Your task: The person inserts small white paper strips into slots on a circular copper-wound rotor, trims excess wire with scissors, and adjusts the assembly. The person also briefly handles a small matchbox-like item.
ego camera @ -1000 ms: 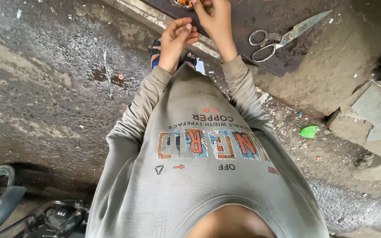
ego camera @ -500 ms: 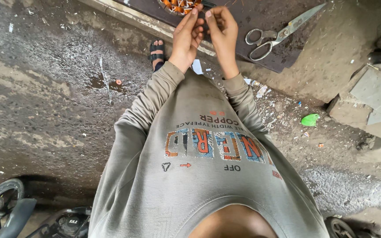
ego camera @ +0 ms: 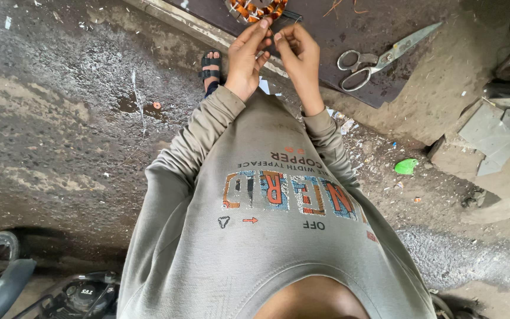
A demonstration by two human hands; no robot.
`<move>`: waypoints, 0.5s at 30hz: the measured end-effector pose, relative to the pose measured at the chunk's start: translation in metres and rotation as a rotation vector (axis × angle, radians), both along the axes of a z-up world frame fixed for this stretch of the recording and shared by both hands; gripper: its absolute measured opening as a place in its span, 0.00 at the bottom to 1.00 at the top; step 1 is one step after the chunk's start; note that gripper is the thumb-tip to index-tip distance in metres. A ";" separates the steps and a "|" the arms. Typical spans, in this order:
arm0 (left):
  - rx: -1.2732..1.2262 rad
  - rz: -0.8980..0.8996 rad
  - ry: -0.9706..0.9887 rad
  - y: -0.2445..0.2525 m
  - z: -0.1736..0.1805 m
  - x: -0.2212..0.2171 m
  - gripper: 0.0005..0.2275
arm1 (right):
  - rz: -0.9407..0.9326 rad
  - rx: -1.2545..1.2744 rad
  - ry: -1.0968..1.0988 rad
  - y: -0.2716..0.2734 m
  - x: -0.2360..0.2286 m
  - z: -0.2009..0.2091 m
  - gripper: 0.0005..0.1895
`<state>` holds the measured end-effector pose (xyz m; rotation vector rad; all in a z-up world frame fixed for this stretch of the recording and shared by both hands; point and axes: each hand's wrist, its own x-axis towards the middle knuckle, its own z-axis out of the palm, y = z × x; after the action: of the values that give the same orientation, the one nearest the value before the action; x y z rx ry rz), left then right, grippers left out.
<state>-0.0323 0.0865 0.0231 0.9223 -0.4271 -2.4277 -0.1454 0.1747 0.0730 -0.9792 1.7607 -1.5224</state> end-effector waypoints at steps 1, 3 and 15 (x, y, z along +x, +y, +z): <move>-0.028 0.005 -0.017 -0.001 0.001 0.004 0.13 | -0.020 0.018 -0.017 -0.001 0.000 0.000 0.01; -0.072 0.017 -0.059 -0.003 0.001 0.009 0.12 | -0.061 0.057 -0.050 -0.003 -0.002 -0.002 0.02; -0.234 -0.082 -0.114 -0.016 0.031 0.032 0.13 | -0.007 0.098 -0.064 -0.007 -0.005 -0.011 0.04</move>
<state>-0.0005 0.0703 0.0545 0.9587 -0.7868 -2.3408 -0.1499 0.1678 0.0622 -0.8671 1.7778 -1.4413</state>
